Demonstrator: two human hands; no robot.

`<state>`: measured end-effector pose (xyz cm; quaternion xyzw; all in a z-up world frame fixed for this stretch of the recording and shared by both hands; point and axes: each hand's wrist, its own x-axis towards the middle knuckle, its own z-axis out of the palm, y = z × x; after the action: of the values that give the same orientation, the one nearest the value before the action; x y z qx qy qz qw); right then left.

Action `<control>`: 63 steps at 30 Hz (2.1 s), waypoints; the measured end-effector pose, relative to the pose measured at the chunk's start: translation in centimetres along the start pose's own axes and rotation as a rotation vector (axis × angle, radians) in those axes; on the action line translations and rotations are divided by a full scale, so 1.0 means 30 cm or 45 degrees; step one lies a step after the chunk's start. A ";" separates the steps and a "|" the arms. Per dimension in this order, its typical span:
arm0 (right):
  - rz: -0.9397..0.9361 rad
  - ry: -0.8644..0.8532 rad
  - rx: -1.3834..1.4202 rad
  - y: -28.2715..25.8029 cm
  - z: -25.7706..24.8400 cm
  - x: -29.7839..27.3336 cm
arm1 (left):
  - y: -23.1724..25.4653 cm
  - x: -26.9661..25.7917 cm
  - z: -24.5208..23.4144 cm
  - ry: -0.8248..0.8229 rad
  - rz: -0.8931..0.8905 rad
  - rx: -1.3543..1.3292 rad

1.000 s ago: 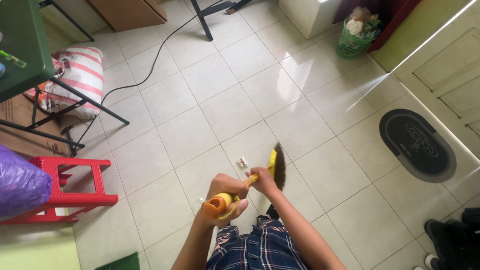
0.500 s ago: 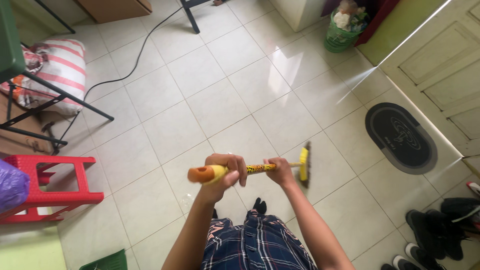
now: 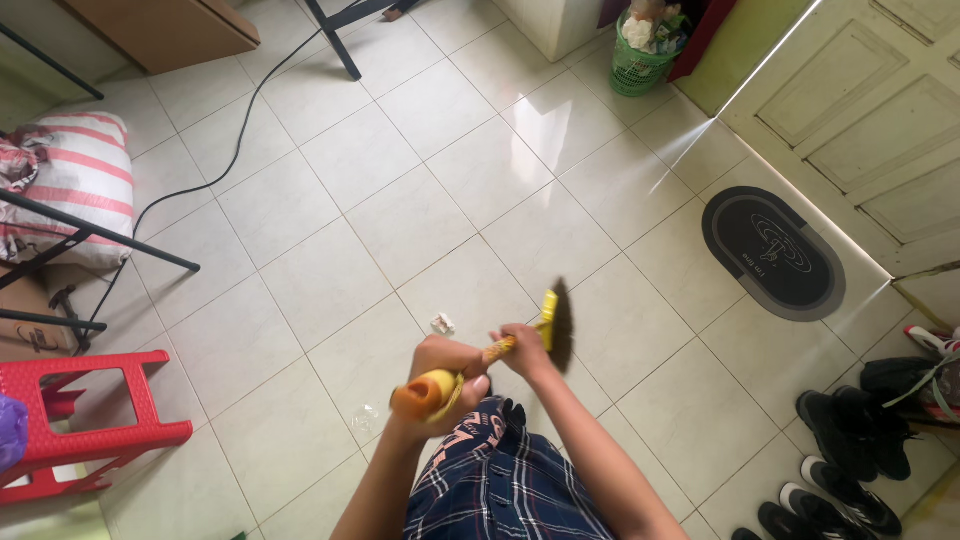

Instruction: The person sweeps debris across a tiled floor using a broom, pushing the items toward a dustpan and into different areas of the room.

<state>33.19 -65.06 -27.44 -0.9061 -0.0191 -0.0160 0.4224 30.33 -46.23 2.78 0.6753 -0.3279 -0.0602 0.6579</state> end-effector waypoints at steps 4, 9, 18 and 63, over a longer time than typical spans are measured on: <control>-0.226 0.093 0.045 -0.131 -0.049 0.088 | 0.098 0.061 -0.025 -0.017 0.177 0.129; -0.236 0.156 -0.052 -0.172 -0.148 0.155 | 0.113 0.120 -0.073 0.154 0.231 -0.266; 0.288 0.153 -0.334 0.188 -0.316 0.279 | -0.322 0.385 -0.110 0.068 -0.129 -0.662; 0.124 0.068 -0.158 0.594 -0.795 0.587 | -0.267 1.079 0.459 -0.281 0.048 -0.068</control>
<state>51.34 -94.40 -24.95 -0.9296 0.0374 -0.0208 0.3662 51.37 -75.48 4.93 0.6404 -0.4095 -0.1306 0.6365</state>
